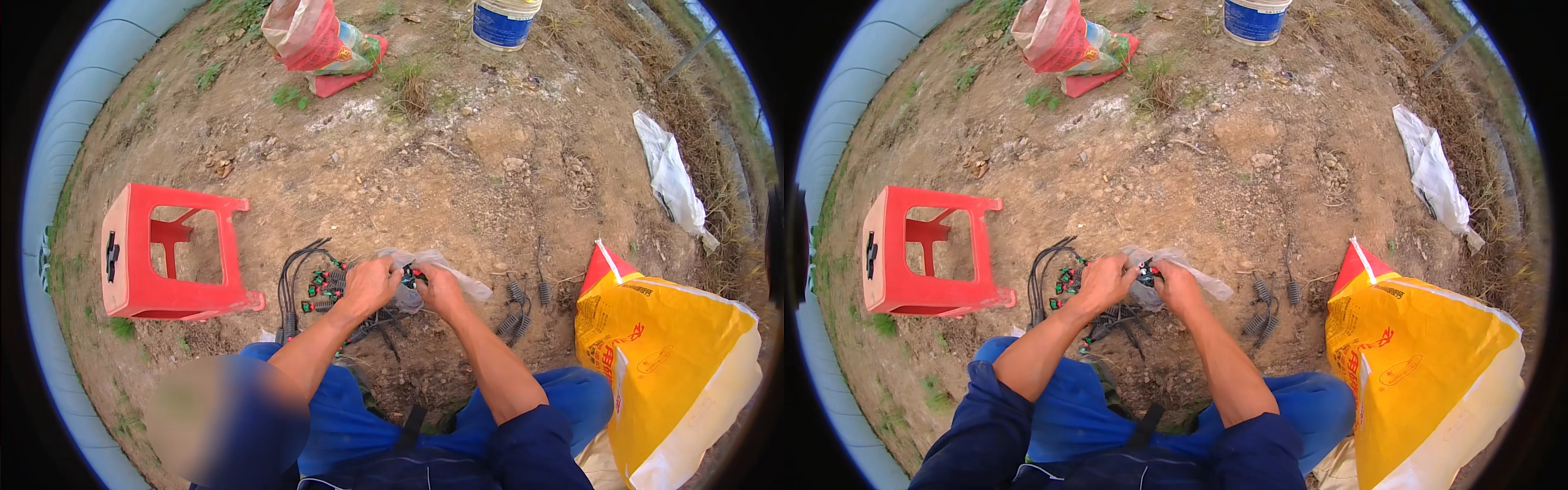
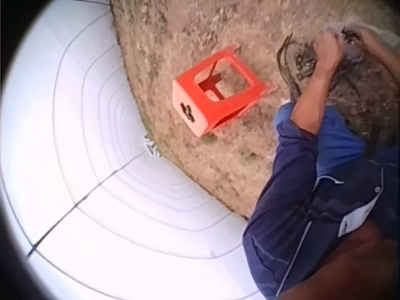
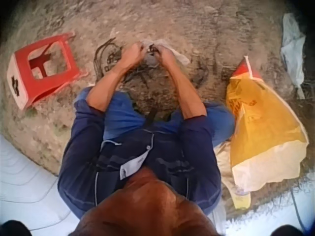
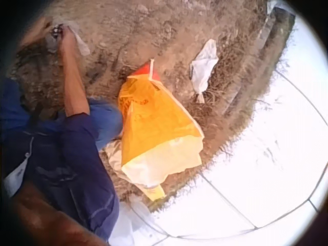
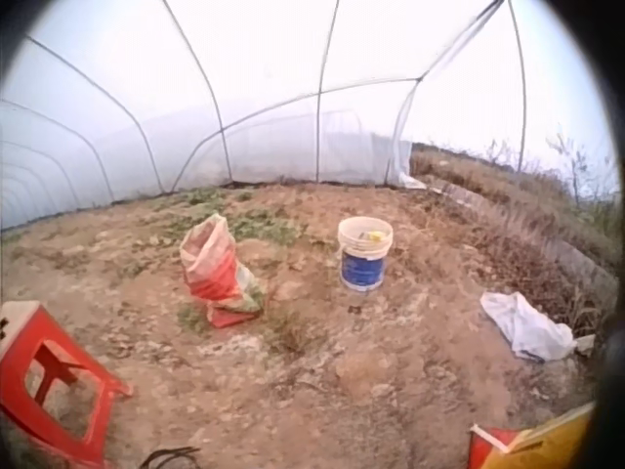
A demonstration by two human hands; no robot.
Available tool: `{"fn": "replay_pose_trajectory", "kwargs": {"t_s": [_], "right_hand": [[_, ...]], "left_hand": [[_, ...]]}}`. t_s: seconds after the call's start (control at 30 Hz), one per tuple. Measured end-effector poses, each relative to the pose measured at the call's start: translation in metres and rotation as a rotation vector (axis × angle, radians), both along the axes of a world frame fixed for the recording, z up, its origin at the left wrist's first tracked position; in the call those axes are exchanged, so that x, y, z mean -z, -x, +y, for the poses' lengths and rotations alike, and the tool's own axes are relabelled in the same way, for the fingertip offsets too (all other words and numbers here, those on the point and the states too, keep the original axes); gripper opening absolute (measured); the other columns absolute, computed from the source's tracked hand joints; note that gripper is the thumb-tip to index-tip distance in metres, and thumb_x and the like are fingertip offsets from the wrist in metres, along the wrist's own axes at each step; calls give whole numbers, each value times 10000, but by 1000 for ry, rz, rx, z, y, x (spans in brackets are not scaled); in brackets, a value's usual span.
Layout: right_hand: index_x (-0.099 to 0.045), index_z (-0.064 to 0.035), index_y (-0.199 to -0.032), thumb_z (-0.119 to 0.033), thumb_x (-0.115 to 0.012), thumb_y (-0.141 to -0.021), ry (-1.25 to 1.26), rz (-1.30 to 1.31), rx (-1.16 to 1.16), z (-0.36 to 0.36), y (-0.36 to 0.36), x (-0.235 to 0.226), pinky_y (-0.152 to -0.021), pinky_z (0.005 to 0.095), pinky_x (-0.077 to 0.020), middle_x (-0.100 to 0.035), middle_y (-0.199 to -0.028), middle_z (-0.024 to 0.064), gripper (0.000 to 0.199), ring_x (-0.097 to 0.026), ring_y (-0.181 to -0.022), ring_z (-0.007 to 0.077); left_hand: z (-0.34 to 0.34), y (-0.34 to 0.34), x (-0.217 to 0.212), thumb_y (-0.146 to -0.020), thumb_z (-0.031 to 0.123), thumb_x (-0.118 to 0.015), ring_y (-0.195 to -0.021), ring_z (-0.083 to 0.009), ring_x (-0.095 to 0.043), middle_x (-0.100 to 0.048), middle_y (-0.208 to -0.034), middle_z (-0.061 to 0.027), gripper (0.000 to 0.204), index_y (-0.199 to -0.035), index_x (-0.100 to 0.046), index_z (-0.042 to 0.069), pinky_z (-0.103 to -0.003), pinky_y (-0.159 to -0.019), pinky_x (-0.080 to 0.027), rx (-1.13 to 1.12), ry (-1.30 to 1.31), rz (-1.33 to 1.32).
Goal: The person sits on the ground and assembles small electronic components by hand. They repeatedly pick up black ribbed connectors and small green circuit boards, then join them together. The person places the assembled units on the ground and continues the process with additional parts from a plastic bag.
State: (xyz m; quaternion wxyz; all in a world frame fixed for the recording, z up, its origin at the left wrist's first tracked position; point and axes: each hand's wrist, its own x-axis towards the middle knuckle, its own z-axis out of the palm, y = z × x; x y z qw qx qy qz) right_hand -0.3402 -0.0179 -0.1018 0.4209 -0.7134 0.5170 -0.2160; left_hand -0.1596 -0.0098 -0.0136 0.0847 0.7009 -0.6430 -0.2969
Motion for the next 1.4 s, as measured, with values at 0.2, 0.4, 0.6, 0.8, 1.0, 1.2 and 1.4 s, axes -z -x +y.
{"fn": "replay_pose_trajectory", "kwargs": {"t_s": [0.2,0.4,0.6,0.8,1.0,1.2,1.4], "right_hand": [[-605,-27,-1243,-61,-670,-900,-556,-455,274,-7,19,-76,-651,282,-556,-674,-866,73,350,-656,-775,114],[-634,-45,-1207,23,-624,-898,-219,-451,233,4,59,-170,-654,272,-570,-589,-1124,90,316,-686,-790,160],[-647,-42,-1124,42,-667,-883,284,-221,113,24,58,-209,-763,280,-580,-565,-1101,101,257,-672,-943,185],[-543,-9,-1163,30,-689,-866,352,-314,156,22,51,-217,-746,292,-584,-540,-1060,119,334,-667,-900,204],[-540,-10,-1151,49,-667,-840,338,-333,154,20,57,-217,-758,332,-578,-531,-1055,145,341,-650,-913,255],[-549,-9,-1133,31,-671,-856,336,-341,170,19,62,-218,-754,323,-587,-532,-1038,138,305,-648,-902,238],[-550,-7,-1136,6,-684,-876,355,-310,186,18,63,-215,-751,317,-598,-543,-1020,132,293,-670,-900,234]], "left_hand": [[-10,16,-9,-931,280,-664,-825,-198,-689,-707,-879,-104,349,-1132,-645,-6,-373,-677,-542,-180,50,520],[0,55,-76,-951,138,-652,-904,-132,-658,-673,-1032,-59,295,-1216,-629,10,-282,-694,-570,-64,-266,1170],[8,59,-107,-891,6,-668,-905,-143,-645,-639,-1043,-81,190,-1081,-676,7,-264,-732,-543,48,127,1021],[8,61,-122,-849,-78,-657,-911,-191,-663,-658,-1027,-108,169,-1002,-662,-7,-287,-734,-551,101,433,931],[7,65,-120,-813,-84,-681,-899,-243,-675,-675,-1005,-131,181,-976,-662,-9,-323,-733,-551,109,539,818],[4,71,-126,-800,-75,-698,-894,-286,-684,-680,-987,-140,186,-967,-669,3,-351,-746,-550,165,634,707],[3,72,-128,-802,-69,-698,-885,-295,-685,-678,-984,-144,181,-964,-673,7,-353,-751,-549,173,652,663]]}}
